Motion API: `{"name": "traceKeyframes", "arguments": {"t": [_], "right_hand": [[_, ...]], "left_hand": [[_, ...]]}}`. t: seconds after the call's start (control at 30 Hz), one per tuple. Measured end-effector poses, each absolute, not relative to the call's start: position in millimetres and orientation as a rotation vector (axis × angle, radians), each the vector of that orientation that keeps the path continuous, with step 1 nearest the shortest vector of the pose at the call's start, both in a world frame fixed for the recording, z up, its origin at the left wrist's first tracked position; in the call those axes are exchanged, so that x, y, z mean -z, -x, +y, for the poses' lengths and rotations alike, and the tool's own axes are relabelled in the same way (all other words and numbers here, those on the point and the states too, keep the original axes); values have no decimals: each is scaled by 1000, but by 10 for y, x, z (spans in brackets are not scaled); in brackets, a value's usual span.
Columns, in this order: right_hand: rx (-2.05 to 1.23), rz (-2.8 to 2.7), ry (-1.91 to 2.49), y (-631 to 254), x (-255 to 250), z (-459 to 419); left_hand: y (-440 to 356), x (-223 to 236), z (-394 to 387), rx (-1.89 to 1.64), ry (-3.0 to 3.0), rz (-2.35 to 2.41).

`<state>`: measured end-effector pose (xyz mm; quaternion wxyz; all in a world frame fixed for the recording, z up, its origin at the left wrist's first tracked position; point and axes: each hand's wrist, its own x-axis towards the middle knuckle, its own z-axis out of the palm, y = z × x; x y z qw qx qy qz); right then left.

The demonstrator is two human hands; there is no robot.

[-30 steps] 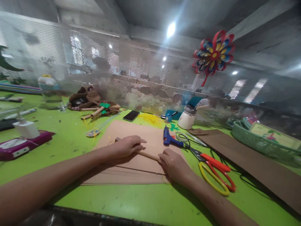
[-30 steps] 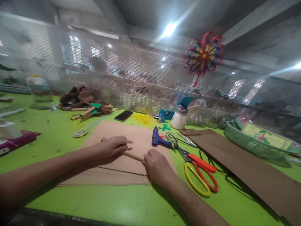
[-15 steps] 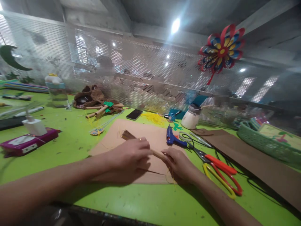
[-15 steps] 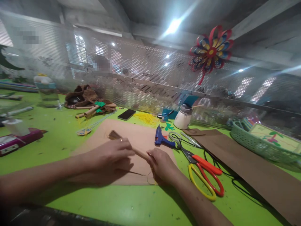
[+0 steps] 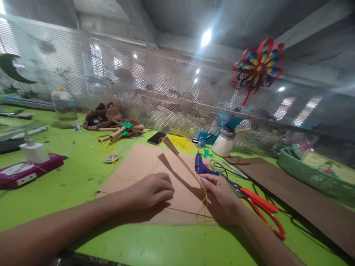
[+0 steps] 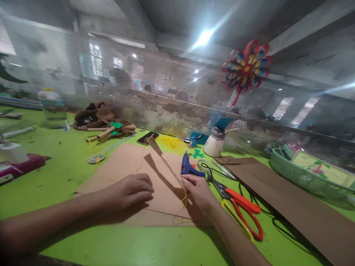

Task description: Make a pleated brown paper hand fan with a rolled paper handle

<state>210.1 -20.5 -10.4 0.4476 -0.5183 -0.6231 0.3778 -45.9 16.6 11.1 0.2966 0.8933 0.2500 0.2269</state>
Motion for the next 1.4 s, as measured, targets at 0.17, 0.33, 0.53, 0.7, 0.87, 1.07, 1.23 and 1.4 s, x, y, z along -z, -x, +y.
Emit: {"name": "traceKeyframes", "arguments": {"t": [0.17, 0.33, 0.53, 0.7, 0.87, 1.07, 1.23, 1.4], "right_hand": [[-1141, -1388, 1170, -2005, 7, -304], [-1452, -1174, 949, -1905, 38, -367], [-1616, -1059, 922, -1820, 5, -460], [-1681, -988, 840, -1775, -4, -517], [-1745, -973, 823, -1734, 83, -554], [-1685, -1197, 893, -1732, 90, -573], [-1078, -1478, 1105, -1854, -30, -554], [-732, -1748, 1079, -1785, -32, -633]], "left_hand": [[306, -191, 420, -720, -1760, 824], [189, -207, 365, -759, -1469, 697], [115, -152, 242, -871, -1342, 548], [98, -126, 223, -889, -1292, 457], [68, -83, 177, -895, -1141, 365], [61, -130, 107, -892, -1036, 415], [81, -196, -6, -778, -1013, 443], [77, -137, -29, -735, -997, 458]]}}
